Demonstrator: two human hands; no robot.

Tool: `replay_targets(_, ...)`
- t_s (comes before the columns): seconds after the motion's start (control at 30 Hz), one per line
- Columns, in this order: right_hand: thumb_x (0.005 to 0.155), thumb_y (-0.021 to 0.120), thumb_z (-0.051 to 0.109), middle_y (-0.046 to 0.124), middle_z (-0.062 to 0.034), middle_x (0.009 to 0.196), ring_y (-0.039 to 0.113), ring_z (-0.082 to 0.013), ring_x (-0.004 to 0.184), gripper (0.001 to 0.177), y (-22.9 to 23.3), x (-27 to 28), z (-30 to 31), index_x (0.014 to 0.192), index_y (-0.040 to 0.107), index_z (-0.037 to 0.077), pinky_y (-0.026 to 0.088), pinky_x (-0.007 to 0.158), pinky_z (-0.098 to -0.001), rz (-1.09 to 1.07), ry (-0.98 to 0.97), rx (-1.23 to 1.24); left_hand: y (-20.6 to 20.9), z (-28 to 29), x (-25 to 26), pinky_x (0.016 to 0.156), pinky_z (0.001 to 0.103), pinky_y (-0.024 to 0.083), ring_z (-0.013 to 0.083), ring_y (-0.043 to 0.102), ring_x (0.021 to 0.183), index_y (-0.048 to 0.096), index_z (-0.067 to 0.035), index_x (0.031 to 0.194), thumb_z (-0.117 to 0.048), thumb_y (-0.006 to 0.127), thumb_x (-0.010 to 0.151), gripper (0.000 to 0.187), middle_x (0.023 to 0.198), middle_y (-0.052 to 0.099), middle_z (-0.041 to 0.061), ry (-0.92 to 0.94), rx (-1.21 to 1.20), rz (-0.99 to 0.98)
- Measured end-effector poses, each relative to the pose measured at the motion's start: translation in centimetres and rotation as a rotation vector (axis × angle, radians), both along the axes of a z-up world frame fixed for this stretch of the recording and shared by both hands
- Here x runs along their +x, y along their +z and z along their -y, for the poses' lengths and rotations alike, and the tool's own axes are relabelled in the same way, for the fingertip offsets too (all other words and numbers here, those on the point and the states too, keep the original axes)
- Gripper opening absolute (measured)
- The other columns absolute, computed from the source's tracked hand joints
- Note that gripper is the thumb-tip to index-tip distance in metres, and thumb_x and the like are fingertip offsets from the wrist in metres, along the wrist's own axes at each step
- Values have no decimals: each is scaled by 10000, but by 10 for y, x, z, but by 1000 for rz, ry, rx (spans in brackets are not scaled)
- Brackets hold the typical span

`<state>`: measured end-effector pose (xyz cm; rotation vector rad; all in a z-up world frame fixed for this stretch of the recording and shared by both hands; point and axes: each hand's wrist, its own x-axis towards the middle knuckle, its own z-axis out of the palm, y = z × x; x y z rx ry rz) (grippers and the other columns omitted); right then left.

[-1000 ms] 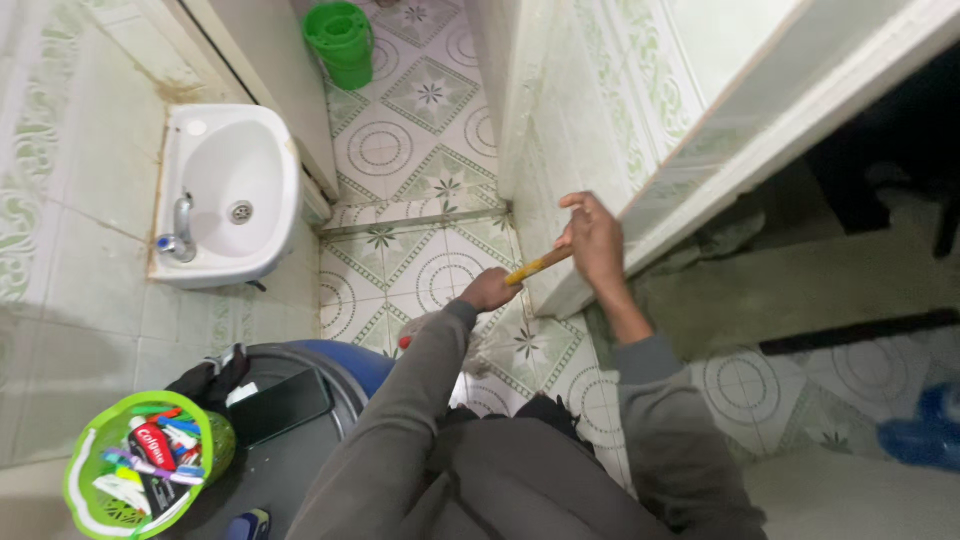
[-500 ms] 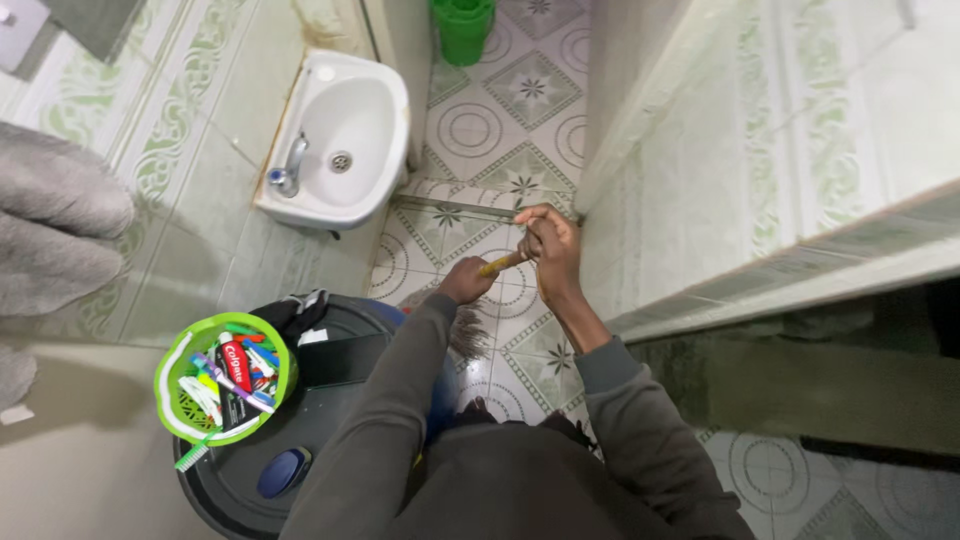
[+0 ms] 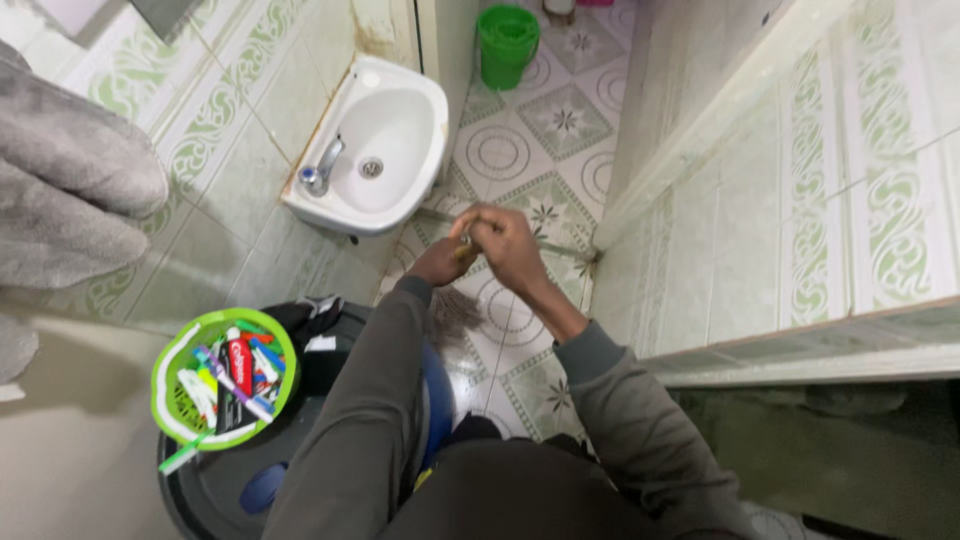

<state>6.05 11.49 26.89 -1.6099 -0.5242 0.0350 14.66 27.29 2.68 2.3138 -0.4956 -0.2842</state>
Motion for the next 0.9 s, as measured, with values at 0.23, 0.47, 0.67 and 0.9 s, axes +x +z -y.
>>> replay_targets(0.23, 917, 528, 82, 649, -74, 688, 500, -115, 598, 254, -20, 7, 24, 953, 769, 11, 424, 565, -286, 132, -74, -270, 8, 42, 26, 950, 490, 513, 405, 635, 1121, 726, -174, 1173, -449, 634, 911, 391, 1260, 702, 166, 109, -27, 13)
replay_targets(0.47, 943, 561, 56, 639, -93, 663, 463, -120, 504, 230, -21, -1, 87, 956, 788, 22, 362, 494, -296, 149, -256, -291, -34, 154, 32, 864, 431, 549, 319, 723, 998, 733, -96, 1083, -361, 718, 875, 337, 1043, 766, 136, 238, -366, 176)
replay_targets(0.67, 936, 510, 37, 726, -47, 793, 647, -85, 655, 253, 11, -3, 142, 999, 755, 48, 528, 620, -247, 336, -262, -193, 2, 239, 9, 891, 374, 569, 256, 739, 1073, 705, -122, 1168, -269, 672, 990, 232, 1159, 764, 83, 100, -433, 245)
replay_targets(0.9, 1013, 556, 106, 703, 19, 849, 493, -28, 606, 194, 43, 4, 203, 1020, 729, 19, 423, 566, -214, 187, -384, -270, 35, 300, -84, 942, 438, 506, 362, 651, 1133, 521, -45, 1295, -387, 635, 943, 504, 1197, 669, 218, 139, -624, -179)
